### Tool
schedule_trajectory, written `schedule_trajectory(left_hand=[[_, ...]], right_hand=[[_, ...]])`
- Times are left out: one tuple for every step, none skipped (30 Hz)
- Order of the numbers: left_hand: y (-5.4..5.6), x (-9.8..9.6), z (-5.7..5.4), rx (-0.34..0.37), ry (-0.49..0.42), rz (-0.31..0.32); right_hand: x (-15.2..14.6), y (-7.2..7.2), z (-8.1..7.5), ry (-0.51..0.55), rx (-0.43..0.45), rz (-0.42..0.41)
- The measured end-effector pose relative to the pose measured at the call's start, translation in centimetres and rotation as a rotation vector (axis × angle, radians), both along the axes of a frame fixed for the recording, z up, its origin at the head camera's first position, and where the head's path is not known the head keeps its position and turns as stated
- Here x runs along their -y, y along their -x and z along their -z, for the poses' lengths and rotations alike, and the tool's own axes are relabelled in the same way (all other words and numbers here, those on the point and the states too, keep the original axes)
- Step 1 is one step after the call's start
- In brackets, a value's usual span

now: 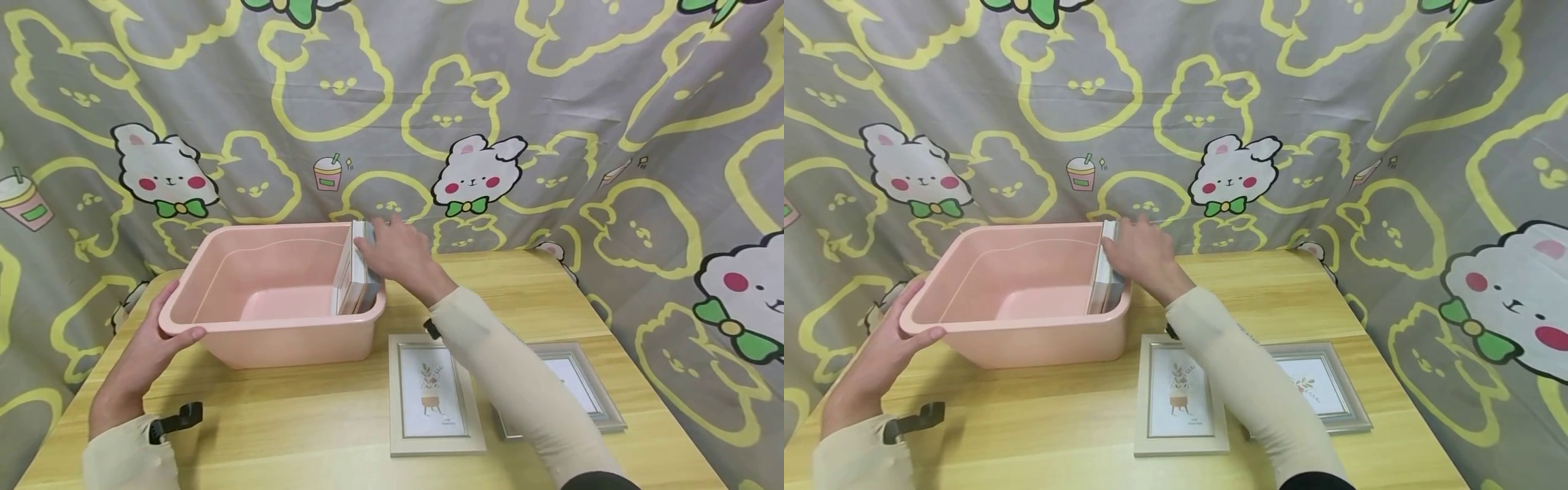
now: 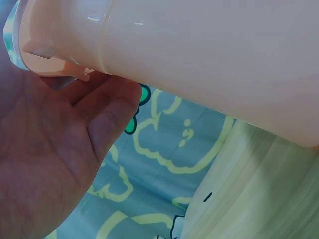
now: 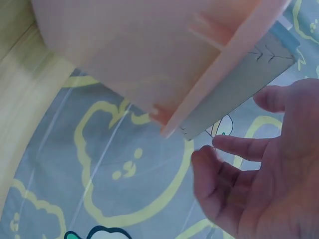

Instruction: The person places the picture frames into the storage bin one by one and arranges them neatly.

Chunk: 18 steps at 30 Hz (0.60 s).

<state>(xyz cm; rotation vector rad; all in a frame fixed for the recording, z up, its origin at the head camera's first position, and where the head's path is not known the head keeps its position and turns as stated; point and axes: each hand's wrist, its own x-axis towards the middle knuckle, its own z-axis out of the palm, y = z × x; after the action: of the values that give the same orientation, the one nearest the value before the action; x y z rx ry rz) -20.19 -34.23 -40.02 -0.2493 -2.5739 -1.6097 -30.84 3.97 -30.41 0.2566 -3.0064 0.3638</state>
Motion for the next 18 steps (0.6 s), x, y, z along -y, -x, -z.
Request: schedule_trajectory(left_hand=[[0.0, 0.0, 0.0, 0.000, -0.001, 0.000], [0.0, 0.0, 0.0, -0.001, 0.000, 0.000], [0.0, 0.0, -0.1, -0.001, -0.002, 0.001], [0.0, 0.0, 0.0, 0.001, -0.007, 0.003], [0.0, 0.1, 0.0, 0.002, -0.005, 0.003], [0.0, 0.1, 0.0, 0.003, -0.005, 0.003], [0.0, 0.1, 0.0, 0.004, -0.003, 0.002], [0.0, 0.1, 0.0, 0.002, -0.003, 0.001], [0.0, 0.1, 0.0, 0.000, -0.001, 0.000], [0.0, 0.1, 0.0, -0.001, -0.007, 0.001], [0.0, 0.1, 0.0, -0.003, -0.010, 0.002], [-0.1, 0.0, 0.0, -0.004, -0.021, 0.006], [-0.1, 0.0, -0.1, -0.006, -0.017, 0.005], [-0.1, 0.0, -0.1, -0.007, -0.018, 0.006], [-0.2, -0.1, -0.1, -0.006, -0.025, 0.008], [-0.2, -0.1, -0.1, -0.004, -0.034, 0.012], [-0.2, -0.2, -0.1, -0.001, -0.035, 0.013], [-0.3, -0.2, -0.1, 0.001, -0.035, 0.013]], right_hand=[[-0.3, -0.2, 0.2, -0.003, -0.011, -0.009], [-0.6, -0.4, 0.4, -0.005, -0.025, -0.019], [-0.8, -0.6, 0.7, -0.003, -0.041, -0.033], [-1.1, -0.8, 1.0, 0.006, -0.051, -0.046], [-1.4, -1.0, 1.3, 0.016, -0.061, -0.062], [-1.7, -1.2, 1.7, 0.032, -0.073, -0.079], [-2.0, -1.4, 2.0, 0.051, -0.087, -0.101], [-2.2, -1.6, 2.3, 0.070, -0.099, -0.124], [-2.5, -1.7, 2.6, 0.090, -0.111, -0.145], [-2.8, -1.8, 2.8, 0.103, -0.122, -0.165], [-3.0, -1.9, 3.1, 0.110, -0.136, -0.183], [-3.3, -2.0, 3.4, 0.112, -0.145, -0.199], [-3.6, -2.1, 3.7, 0.115, -0.152, -0.212], [-3.8, -2.1, 3.9, 0.119, -0.160, -0.224], [-4.0, -2.2, 4.2, 0.122, -0.168, -0.233], [-4.3, -2.3, 4.5, 0.127, -0.177, -0.241], [-4.6, -2.3, 4.9, 0.130, -0.184, -0.248], [-4.8, -2.4, 5.2, 0.130, -0.192, -0.257]])
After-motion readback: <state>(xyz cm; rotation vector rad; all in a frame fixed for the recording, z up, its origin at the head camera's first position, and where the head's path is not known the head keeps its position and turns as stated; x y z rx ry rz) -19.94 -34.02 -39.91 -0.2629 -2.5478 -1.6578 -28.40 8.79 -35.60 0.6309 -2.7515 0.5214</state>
